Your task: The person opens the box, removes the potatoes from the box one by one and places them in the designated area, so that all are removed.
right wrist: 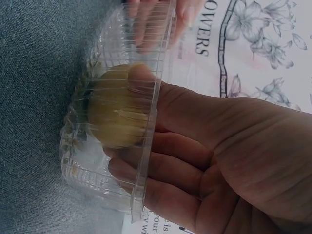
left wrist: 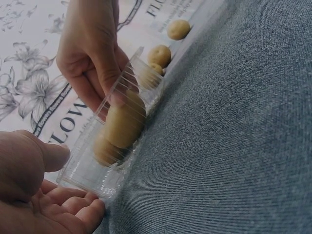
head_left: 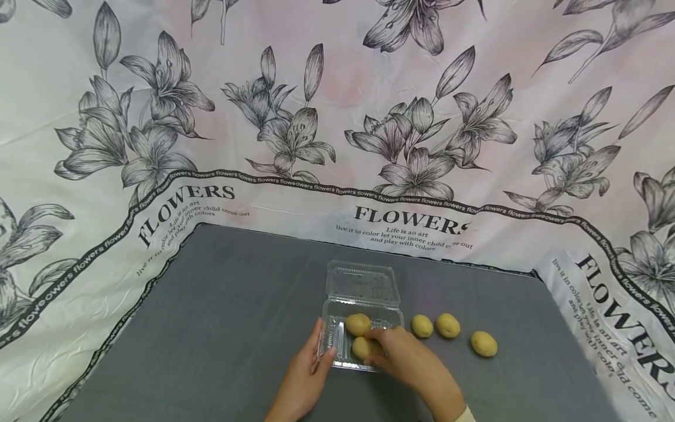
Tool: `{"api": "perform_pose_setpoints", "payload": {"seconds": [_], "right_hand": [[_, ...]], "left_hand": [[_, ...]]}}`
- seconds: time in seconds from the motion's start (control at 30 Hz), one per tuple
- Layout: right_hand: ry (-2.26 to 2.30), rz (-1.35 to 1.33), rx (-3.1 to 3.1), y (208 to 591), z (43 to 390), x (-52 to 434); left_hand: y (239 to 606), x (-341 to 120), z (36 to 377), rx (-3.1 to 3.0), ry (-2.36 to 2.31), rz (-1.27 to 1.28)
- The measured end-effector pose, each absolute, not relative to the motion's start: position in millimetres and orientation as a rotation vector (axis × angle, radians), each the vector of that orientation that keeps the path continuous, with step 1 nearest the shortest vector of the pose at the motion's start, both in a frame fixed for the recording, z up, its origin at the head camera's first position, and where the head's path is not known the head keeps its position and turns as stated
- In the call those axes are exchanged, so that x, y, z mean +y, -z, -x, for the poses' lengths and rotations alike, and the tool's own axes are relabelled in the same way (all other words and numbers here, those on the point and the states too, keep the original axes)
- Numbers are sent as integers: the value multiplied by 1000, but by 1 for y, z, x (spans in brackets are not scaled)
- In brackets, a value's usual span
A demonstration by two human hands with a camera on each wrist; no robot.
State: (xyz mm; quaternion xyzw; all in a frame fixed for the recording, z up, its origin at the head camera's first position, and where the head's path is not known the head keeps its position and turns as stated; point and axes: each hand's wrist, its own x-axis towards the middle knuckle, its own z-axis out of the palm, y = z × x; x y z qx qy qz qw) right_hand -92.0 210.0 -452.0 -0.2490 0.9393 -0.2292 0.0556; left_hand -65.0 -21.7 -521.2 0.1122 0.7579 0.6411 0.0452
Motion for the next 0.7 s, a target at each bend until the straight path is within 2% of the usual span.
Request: {"api": "perform_pose_setpoints", "payload": {"seconds": [0.7], "right_hand": [[710, 749, 2822, 456, 94, 211]], "left_hand": [[520, -22, 65, 2330, -1916, -334]]}}
